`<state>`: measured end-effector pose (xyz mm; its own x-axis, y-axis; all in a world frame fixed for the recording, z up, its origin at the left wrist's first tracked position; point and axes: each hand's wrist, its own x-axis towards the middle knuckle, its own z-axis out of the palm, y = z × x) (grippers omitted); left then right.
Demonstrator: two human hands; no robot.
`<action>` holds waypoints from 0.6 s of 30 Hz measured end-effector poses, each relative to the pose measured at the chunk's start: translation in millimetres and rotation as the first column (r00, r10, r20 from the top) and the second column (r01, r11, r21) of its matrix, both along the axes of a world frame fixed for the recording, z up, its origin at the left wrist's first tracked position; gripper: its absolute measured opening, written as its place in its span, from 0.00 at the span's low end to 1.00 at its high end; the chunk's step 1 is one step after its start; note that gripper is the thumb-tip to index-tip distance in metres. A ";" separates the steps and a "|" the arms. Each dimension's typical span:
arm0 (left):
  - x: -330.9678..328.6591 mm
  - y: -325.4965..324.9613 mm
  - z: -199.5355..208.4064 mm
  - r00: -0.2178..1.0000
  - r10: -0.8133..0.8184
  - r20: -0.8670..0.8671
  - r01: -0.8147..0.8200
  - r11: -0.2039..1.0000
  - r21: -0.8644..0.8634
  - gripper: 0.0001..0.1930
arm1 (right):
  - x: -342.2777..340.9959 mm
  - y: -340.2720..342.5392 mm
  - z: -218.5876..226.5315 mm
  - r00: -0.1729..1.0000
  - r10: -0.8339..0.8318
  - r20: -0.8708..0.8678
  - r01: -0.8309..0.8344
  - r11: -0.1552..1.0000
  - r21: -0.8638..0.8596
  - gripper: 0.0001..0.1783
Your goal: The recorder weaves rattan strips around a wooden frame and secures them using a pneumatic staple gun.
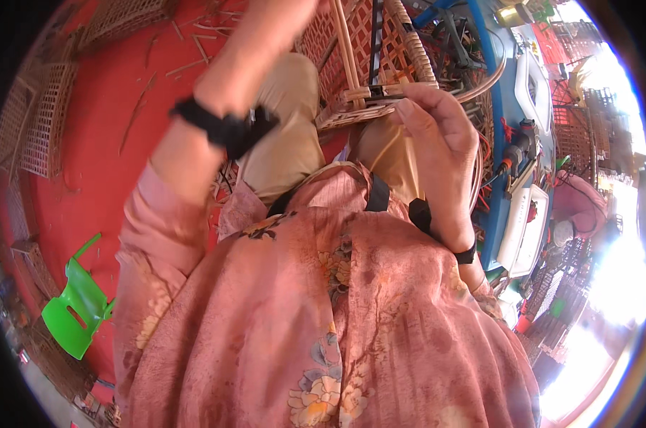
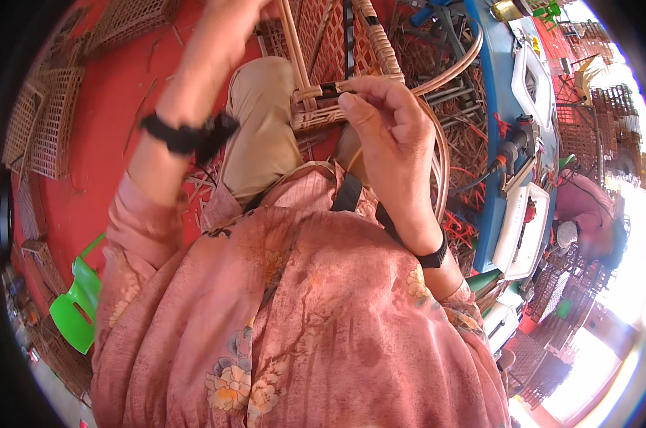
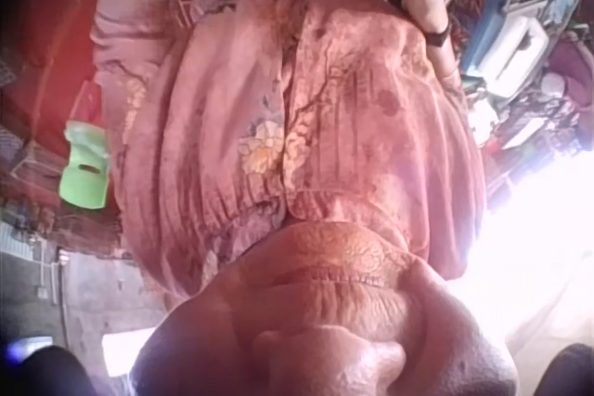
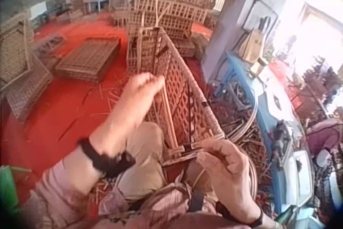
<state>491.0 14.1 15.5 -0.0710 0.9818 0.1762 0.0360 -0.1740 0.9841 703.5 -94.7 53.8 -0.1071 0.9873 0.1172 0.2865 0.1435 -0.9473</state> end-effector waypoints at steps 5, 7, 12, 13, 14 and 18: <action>3.7 48.5 -3.1 0.977 -0.211 0.004 0.211 0.977 0.039 0.14 | 8.9 -9.1 23.2 0.923 0.120 -0.365 -0.193 0.967 -0.169 0.16; 7.3 49.3 -9.5 0.984 -0.145 0.100 0.144 0.989 0.011 0.14 | 21.1 -0.7 38.7 0.919 0.232 -0.319 -0.272 0.959 -0.086 0.20; -4.1 -5.3 -21.3 0.968 0.095 0.232 -0.103 0.994 0.024 0.16 | 43.7 13.5 62.8 0.935 0.256 -0.246 -0.248 0.967 0.063 0.23; -6.8 -26.2 -24.9 0.989 0.101 0.104 -0.107 0.993 0.054 0.15 | 44.3 13.9 63.5 0.947 0.242 -0.213 -0.236 0.970 0.057 0.23; -5.5 -47.2 -28.5 0.991 0.127 -0.046 -0.125 0.991 0.058 0.17 | 41.7 15.4 59.6 0.937 0.259 -0.234 -0.262 0.965 0.020 0.22; 28.9 -107.9 -44.6 0.948 0.114 -0.298 -0.036 0.966 0.254 0.23 | 27.5 12.2 38.9 0.942 0.244 -0.231 -0.245 0.969 0.022 0.17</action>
<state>519.9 -93.8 -29.1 -0.0472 0.9002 0.4328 0.3520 -0.3905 0.8506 730.9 -82.4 92.7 -0.3162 0.9350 0.1604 0.0173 0.1748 -0.9845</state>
